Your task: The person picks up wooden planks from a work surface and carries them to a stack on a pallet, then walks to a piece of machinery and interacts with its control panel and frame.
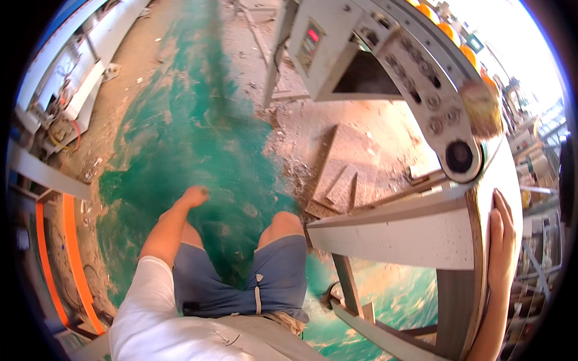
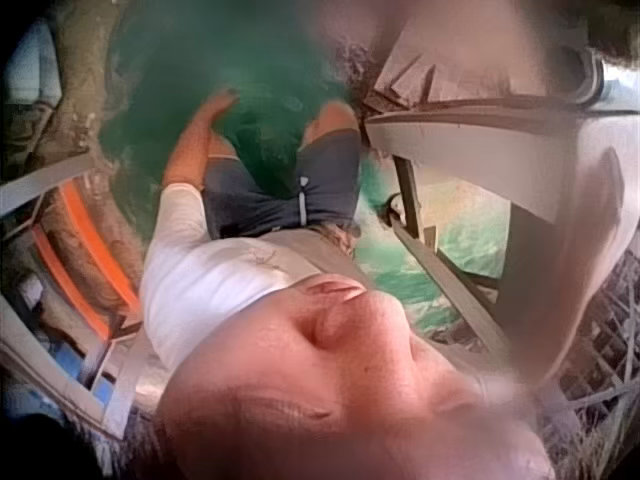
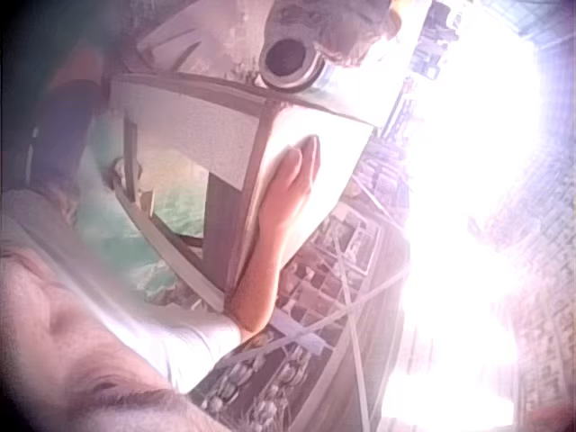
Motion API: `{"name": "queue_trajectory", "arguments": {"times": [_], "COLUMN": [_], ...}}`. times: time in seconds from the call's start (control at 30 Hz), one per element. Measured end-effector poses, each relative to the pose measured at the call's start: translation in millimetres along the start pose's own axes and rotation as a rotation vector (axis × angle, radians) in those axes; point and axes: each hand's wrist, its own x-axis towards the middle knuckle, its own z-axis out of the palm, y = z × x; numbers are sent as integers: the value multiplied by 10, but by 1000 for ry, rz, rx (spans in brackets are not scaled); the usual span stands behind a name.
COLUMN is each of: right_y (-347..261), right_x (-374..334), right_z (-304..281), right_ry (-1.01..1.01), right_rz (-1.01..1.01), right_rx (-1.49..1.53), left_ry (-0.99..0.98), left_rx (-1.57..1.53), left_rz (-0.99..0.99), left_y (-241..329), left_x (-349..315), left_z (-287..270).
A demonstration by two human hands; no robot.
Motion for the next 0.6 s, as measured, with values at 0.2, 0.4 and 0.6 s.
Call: {"name": "queue_trajectory", "arguments": {"times": [0.2,0.4,0.6], "right_y": [-18,-217,125], "right_x": [-46,-39,-212], "right_z": [14,81,-100], "right_ry": [24,-14,-111], "right_rz": [28,71,382], "right_rx": [45,173,-82], "left_ry": [265,488,518], "left_rx": [-355,-468,-667], "left_rz": [312,308,456], "left_y": [1506,2484,2748], "left_x": [892,1674,2790], "left_z": [-1357,-2763,-3535]}}
